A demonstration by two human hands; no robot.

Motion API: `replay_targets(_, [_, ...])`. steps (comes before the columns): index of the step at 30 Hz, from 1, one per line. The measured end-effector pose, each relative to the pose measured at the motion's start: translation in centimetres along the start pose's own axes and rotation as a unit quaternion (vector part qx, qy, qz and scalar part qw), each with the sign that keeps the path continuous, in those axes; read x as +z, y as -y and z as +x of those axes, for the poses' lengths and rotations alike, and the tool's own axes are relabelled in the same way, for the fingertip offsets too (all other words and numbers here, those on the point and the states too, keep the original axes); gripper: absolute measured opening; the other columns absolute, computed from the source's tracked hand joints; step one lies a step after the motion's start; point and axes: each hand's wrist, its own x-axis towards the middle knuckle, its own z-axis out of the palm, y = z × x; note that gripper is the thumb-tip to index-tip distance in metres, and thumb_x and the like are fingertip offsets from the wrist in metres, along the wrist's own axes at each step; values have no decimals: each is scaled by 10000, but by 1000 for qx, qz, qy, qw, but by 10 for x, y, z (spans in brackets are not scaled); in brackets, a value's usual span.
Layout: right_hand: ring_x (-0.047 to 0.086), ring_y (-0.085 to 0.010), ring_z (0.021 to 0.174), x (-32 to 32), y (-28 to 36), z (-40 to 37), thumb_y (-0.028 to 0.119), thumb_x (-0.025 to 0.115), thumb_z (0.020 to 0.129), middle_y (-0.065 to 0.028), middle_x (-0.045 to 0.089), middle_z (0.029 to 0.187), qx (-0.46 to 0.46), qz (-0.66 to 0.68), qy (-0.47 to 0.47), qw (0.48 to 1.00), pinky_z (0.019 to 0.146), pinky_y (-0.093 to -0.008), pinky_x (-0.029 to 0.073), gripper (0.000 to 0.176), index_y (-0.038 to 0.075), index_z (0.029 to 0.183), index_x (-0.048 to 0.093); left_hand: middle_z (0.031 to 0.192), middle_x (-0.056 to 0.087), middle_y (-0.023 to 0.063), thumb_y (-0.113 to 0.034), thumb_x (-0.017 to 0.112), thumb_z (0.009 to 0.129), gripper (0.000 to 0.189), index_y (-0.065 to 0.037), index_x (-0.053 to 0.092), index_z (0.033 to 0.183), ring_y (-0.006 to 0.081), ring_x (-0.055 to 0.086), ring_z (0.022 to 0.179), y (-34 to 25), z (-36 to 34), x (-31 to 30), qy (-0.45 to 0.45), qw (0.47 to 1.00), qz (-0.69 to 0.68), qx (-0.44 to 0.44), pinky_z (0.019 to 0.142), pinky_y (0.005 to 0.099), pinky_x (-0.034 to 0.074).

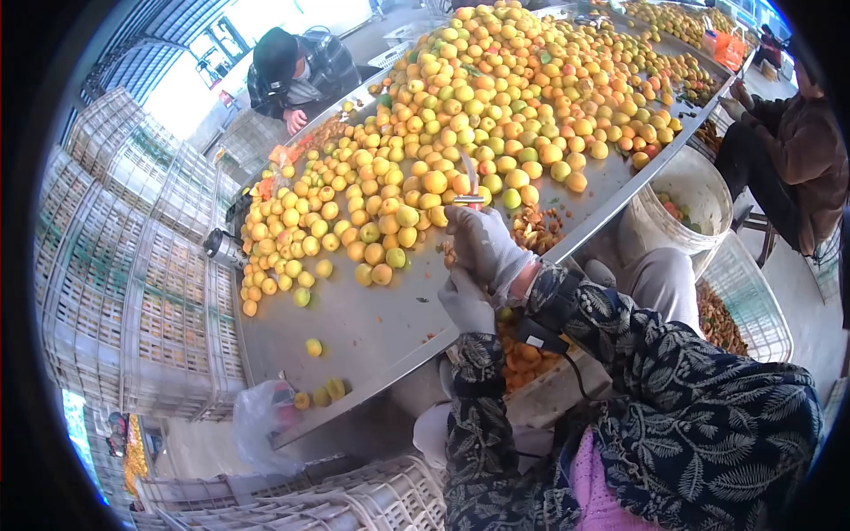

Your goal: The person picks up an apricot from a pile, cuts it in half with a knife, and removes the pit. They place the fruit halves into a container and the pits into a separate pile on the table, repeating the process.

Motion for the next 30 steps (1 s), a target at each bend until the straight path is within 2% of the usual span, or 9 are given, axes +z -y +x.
replay_targets(4, [401, -93, 467, -2, -2, 4, 245, 626, 890, 18, 444, 585, -30, 27, -30, 999, 411, -272, 247, 221, 31, 870, 571, 749, 662, 253, -325, 451, 988, 471, 47, 693, 831, 381, 652, 696, -5, 2, 4, -21, 998, 51, -22, 661, 470, 494])
replay_targets(6, [369, -92, 450, -4, -2, 9, 245, 609, 898, 41, 405, 577, -2, 75, -68, 995, 408, -261, 251, 203, 51, 869, 561, 740, 653, 263, -346, 449, 994, 481, 48, 691, 860, 430, 640, 723, -18, -3, 3, -19, 981, 180, 68, 661, 483, 496])
replay_targets(13, [300, -90, 427, -20, -5, 28, 257, 572, 913, 67, 320, 561, 64, 133, -100, 984, 395, -259, 227, 191, 93, 833, 516, 782, 670, 244, -340, 434, 1006, 481, 54, 682, 885, 388, 660, 748, -11, 7, 7, 7, 953, 212, 218, 638, 471, 500])
replay_targets(15, [282, -89, 412, -21, -6, 32, 252, 562, 919, 66, 313, 545, -19, 172, -35, 984, 390, -262, 213, 189, 107, 816, 497, 883, 663, 164, -291, 421, 1001, 399, 63, 602, 1040, 286, 658, 790, -7, 12, 2, 58, 996, -49, -56, 684, 402, 508])
replay_targets(19, [325, -99, 398, -35, 16, 32, 268, 548, 939, 40, 357, 518, -127, 99, 9, 987, 381, -267, 250, 220, 92, 811, 512, 968, 647, 122, -258, 437, 1001, 365, 62, 583, 1099, 212, 641, 876, -15, 6, -19, 119, 984, -14, 131, 751, 363, 518])
replay_targets(20, [387, -89, 414, -43, 19, 28, 236, 605, 921, 27, 443, 557, -150, -9, 28, 988, 391, -252, 300, 191, 57, 869, 564, 1009, 636, 126, -222, 456, 991, 331, 58, 568, 1129, 212, 631, 921, -21, 7, -19, 153, 944, -291, -15, 802, 360, 517])
replay_targets(21, [387, -89, 414, -43, 18, 25, 236, 605, 921, 27, 443, 557, -150, -8, 29, 988, 391, -252, 300, 191, 57, 869, 564, 1050, 626, 129, -185, 475, 981, 308, 54, 554, 1159, 212, 621, 966, -28, 8, -19, 173, 808, -540, -159, 852, 356, 516])
replay_targets(25, [461, -39, 484, -54, 9, 10, 166, 688, 869, 43, 539, 663, -68, -152, 64, 984, 432, -208, 349, 213, 23, 1017, 633, 1117, 602, 132, -135, 505, 974, 290, 58, 535, 1188, 216, 598, 1028, -39, 6, -20, 173, 873, -438, -127, 911, 343, 510])
replay_targets(30, [474, -26, 545, -58, 10, -10, 214, 675, 891, 65, 553, 688, -87, -263, 50, 960, 490, -210, 384, 220, 28, 1009, 672, 1067, 611, 110, -87, 552, 973, 188, 18, 563, 1130, 169, 644, 874, -34, 6, -15, 71, 899, -388, -190, 695, 251, 580])
